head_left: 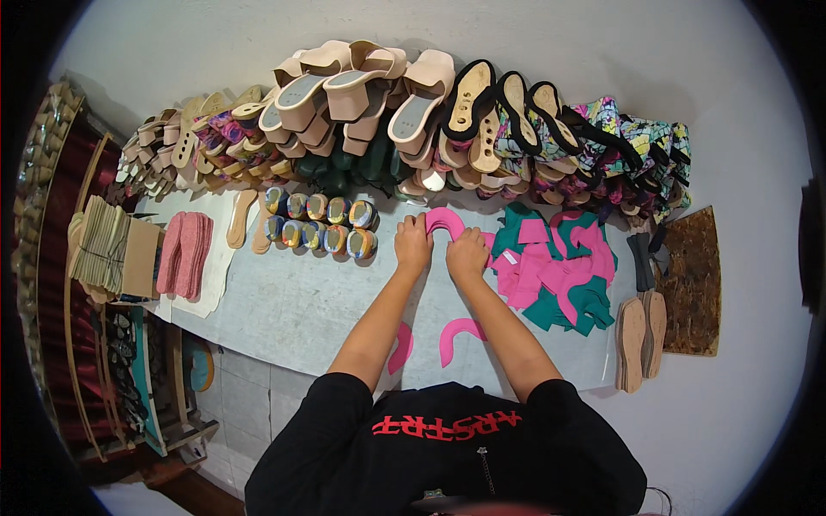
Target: Sorting and organizing different colored and shaped shoe upper components on a workbench.
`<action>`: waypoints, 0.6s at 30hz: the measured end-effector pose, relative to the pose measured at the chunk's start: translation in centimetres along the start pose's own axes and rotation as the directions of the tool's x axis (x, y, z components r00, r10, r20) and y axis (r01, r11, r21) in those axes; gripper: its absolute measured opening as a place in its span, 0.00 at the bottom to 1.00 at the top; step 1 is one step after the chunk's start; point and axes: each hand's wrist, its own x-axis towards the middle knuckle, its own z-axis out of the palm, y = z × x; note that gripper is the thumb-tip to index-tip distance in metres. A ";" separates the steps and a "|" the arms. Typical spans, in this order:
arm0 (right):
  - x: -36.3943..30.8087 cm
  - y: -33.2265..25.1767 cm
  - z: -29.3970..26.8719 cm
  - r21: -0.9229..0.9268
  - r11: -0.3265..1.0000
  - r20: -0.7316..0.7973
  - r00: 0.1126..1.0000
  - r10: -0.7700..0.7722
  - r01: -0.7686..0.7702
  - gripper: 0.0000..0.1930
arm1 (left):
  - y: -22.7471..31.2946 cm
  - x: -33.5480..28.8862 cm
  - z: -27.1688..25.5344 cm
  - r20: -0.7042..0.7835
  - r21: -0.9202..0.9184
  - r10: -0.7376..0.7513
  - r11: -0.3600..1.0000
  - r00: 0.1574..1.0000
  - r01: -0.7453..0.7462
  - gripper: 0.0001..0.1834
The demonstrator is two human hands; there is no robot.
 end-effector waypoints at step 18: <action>-15.7 8.1 -3.9 0.414 0.872 0.021 0.955 -0.296 0.261 0.23 | 2.6 -15.9 -2.0 0.266 -0.129 0.134 0.986 0.955 -0.102 0.15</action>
